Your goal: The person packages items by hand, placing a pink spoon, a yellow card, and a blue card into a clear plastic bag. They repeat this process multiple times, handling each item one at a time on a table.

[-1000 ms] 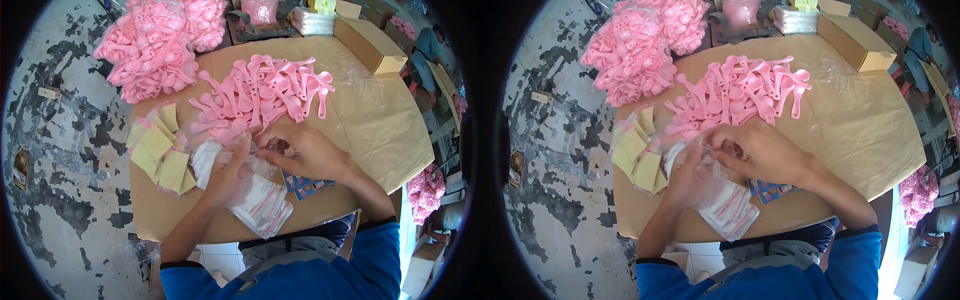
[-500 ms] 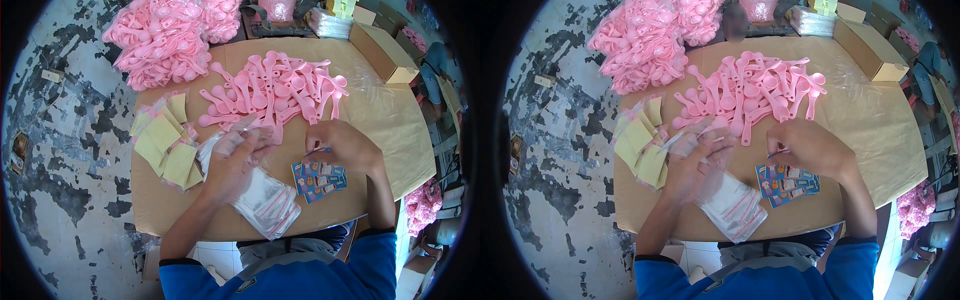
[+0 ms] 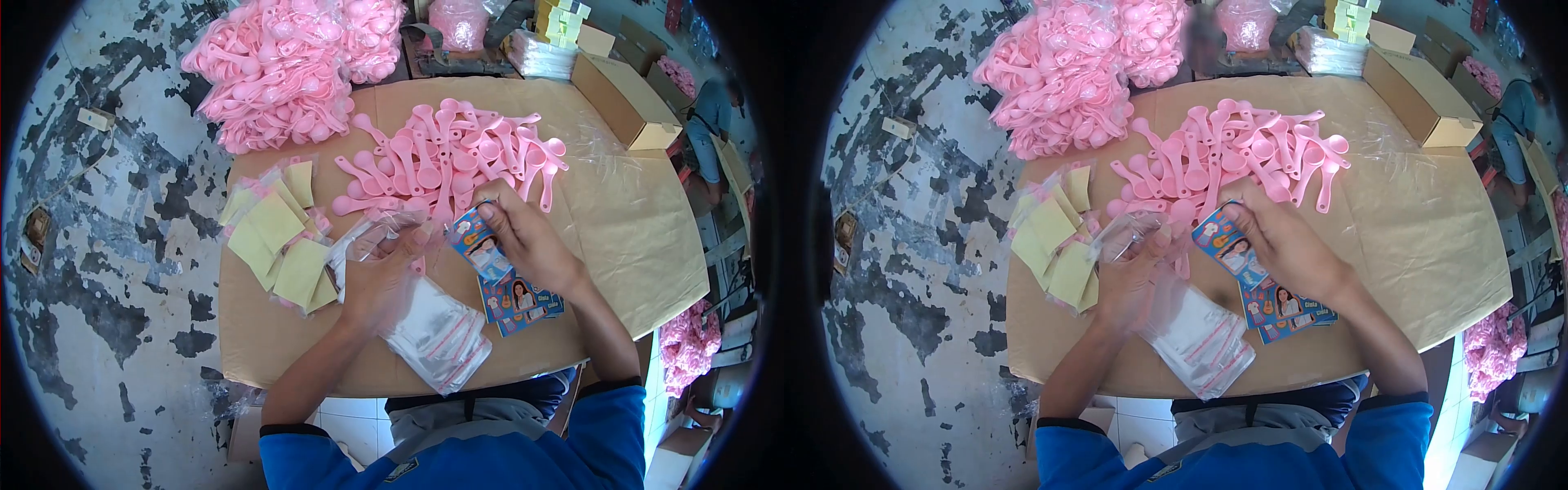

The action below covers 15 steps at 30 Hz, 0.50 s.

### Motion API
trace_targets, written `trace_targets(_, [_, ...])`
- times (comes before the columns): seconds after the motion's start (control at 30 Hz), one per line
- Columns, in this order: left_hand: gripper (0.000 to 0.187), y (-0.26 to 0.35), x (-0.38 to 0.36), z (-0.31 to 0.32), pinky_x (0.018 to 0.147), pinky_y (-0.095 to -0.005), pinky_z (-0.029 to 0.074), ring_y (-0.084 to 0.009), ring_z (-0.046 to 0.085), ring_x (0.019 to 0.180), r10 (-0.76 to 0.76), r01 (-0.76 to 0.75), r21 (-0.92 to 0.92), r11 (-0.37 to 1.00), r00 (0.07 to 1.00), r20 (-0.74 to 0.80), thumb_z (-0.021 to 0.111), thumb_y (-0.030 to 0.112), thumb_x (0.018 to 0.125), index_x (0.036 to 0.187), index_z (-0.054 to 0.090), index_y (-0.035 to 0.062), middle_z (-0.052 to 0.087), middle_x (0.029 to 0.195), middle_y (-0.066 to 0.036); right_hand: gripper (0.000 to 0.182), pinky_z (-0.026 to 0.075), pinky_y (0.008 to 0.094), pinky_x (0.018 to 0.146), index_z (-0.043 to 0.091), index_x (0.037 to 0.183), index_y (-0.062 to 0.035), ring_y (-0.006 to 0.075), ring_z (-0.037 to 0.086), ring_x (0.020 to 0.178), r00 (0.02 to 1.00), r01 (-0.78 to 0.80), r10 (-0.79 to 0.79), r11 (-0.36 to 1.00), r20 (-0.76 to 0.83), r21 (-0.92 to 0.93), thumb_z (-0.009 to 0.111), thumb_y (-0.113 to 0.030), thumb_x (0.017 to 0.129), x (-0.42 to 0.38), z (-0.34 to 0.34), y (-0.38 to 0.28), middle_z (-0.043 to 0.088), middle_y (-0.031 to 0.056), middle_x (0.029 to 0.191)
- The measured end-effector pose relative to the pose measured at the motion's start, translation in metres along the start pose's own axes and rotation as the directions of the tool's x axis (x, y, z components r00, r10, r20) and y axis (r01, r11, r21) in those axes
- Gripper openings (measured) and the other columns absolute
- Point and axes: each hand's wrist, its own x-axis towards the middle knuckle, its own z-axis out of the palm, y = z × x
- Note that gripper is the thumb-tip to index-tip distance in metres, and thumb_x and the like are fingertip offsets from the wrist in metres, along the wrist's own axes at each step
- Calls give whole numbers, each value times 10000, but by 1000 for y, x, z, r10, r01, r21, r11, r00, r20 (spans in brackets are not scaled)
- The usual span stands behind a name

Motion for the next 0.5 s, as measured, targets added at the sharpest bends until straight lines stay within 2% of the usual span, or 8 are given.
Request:
trace_targets(0.07, [291, 0, 0, 1, 834, -280, 518, -182, 652, 973, -8, 9, 23, 1000, 999, -38, 695, 63, 861, 1115, 594, -38, 686, 1007, -134, 131, 471, 343, 701, 482, 1101, -49, 262, 569, 742, 979, 189, -191, 981, -70, -33, 435, -135, 1014, 1, 12, 7, 555, 142, 849])
trace_targets(0.1, [301, -2, 0, 2, 804, -260, 511, -172, 648, 977, -11, 12, 12, 1000, 999, -51, 700, 65, 857, 1121, 594, -36, 686, 1007, -132, 122, 471, 343, 697, 475, 1103, -51, 263, 557, 717, 967, 228, -231, 973, -104, -38, 440, -122, 1010, 1, 16, 7, 548, 141, 822])
trace_targets(0.23, [333, 1, -1, 7, 694, -222, 471, -134, 633, 948, -67, 68, 15, 998, 995, -80, 717, 67, 846, 1140, 594, -30, 685, 1022, -124, 120, 470, 346, 698, 467, 1104, -53, 267, 548, 710, 980, 176, -175, 984, -93, -1, 433, -123, 1013, -1, 15, 5, 549, 146, 840])
trace_targets(0.33, [339, -5, -2, 4, 628, -207, 439, -116, 630, 878, -46, 46, 1, 999, 998, -45, 722, 68, 843, 1145, 598, -21, 684, 1029, -112, 128, 473, 358, 696, 455, 1119, -51, 281, 570, 725, 988, 140, -136, 989, -76, 43, 434, -110, 1008, -3, 16, 3, 558, 160, 847])
trace_targets(0.4, [339, -5, -2, 1, 623, -200, 446, -100, 621, 841, -86, 91, 76, 993, 994, -71, 720, 63, 844, 1151, 601, -20, 683, 1024, -101, 147, 475, 373, 698, 445, 1142, -50, 302, 591, 745, 991, 134, -131, 988, -37, 81, 436, -85, 999, -3, 20, 1, 567, 172, 852])
trace_targets(0.5, [323, -4, -2, 3, 612, -188, 446, -75, 608, 802, -65, 76, 184, 980, 996, -65, 716, 66, 848, 1143, 615, -20, 681, 1012, -83, 202, 474, 410, 710, 424, 1178, -43, 358, 616, 810, 967, 252, -254, 962, 2, -101, 439, -44, 977, -4, 23, 3, 585, 204, 867])
